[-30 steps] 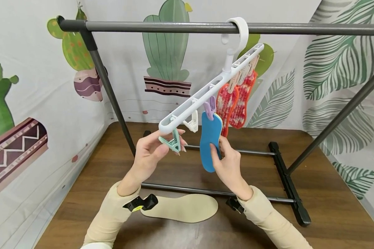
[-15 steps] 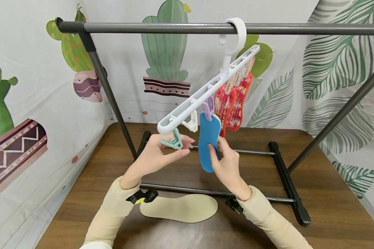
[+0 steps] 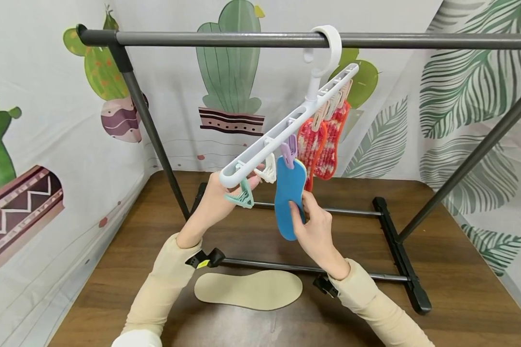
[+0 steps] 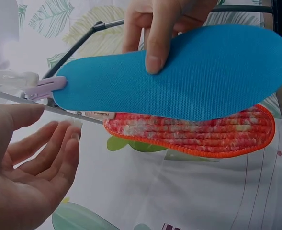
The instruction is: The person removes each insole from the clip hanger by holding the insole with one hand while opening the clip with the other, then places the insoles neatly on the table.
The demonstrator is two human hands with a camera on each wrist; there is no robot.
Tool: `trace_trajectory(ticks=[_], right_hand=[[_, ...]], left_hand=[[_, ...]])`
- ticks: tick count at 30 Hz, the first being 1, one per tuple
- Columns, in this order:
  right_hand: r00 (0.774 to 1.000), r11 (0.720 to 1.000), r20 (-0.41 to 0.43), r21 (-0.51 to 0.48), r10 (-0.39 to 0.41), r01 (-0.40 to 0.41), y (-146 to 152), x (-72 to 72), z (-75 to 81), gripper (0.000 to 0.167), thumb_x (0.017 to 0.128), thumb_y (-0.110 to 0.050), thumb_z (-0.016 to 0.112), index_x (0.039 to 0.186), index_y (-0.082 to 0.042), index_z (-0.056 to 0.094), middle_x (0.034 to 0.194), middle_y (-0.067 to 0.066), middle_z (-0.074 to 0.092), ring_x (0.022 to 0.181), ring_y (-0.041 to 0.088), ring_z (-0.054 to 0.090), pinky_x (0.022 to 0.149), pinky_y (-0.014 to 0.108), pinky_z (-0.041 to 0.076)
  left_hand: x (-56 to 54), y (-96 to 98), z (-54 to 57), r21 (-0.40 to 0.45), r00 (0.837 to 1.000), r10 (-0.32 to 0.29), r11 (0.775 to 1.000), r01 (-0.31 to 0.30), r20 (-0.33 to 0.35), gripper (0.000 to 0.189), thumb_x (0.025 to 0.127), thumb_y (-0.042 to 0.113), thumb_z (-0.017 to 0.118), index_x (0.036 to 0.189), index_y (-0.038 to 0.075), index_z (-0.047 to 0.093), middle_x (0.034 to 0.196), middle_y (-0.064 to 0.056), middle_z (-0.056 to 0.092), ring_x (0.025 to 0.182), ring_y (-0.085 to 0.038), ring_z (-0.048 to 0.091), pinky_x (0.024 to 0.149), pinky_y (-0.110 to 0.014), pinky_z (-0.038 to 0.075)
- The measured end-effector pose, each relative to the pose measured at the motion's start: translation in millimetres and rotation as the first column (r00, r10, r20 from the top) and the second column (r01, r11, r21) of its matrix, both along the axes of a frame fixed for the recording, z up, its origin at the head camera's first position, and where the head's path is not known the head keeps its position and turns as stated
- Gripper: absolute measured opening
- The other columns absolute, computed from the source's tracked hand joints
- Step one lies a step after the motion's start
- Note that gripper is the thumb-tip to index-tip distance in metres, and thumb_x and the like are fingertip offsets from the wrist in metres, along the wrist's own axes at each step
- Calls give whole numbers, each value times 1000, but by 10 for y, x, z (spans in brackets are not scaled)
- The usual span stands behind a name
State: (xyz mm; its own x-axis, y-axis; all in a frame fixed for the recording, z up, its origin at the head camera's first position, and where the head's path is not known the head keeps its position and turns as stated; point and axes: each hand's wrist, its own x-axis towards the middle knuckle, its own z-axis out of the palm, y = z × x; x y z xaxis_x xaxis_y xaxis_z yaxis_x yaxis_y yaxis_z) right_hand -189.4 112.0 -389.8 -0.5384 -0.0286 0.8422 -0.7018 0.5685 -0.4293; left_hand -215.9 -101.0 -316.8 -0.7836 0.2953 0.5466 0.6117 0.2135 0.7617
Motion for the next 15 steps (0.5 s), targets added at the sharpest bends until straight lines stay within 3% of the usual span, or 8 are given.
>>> trace_trajectory(ticks=[4,8,11,15], right_hand=[[1000,1000,-7,1,3,-3,-2,-3,3,26,84,8,68,108,1,61,65,8,58,50,9,53,47,20,40],[1000,1000,-10,-1,9,-9,1,-1,6,26,83,9,68,107,1,61,63,6,53,48,8,47,45,19,34],[1000,1000,-7,-3,12,-12,5,1,9,26,83,9,68,107,1,60,63,7,54,49,9,50,46,19,36],[1000,1000,-1,-2,12,-12,7,3,9,26,83,8,68,107,1,60,64,7,55,50,9,52,46,19,37]], left_hand=[[-63,39,9,39,999,32,999,-32,3,21,89,23,71,101,7,69,78,-7,64,65,-10,51,61,-24,42],[-107,91,6,119,999,-34,992,36,-19,44,88,36,71,117,3,66,103,-16,69,84,-16,62,75,-26,49],[-141,134,10,155,995,-77,984,86,-62,46,88,31,72,121,0,63,111,-21,67,95,-23,64,85,-29,52],[-205,181,24,169,979,-133,973,159,-153,43,90,18,70,124,-7,59,114,-25,65,102,-18,64,93,-39,53]])
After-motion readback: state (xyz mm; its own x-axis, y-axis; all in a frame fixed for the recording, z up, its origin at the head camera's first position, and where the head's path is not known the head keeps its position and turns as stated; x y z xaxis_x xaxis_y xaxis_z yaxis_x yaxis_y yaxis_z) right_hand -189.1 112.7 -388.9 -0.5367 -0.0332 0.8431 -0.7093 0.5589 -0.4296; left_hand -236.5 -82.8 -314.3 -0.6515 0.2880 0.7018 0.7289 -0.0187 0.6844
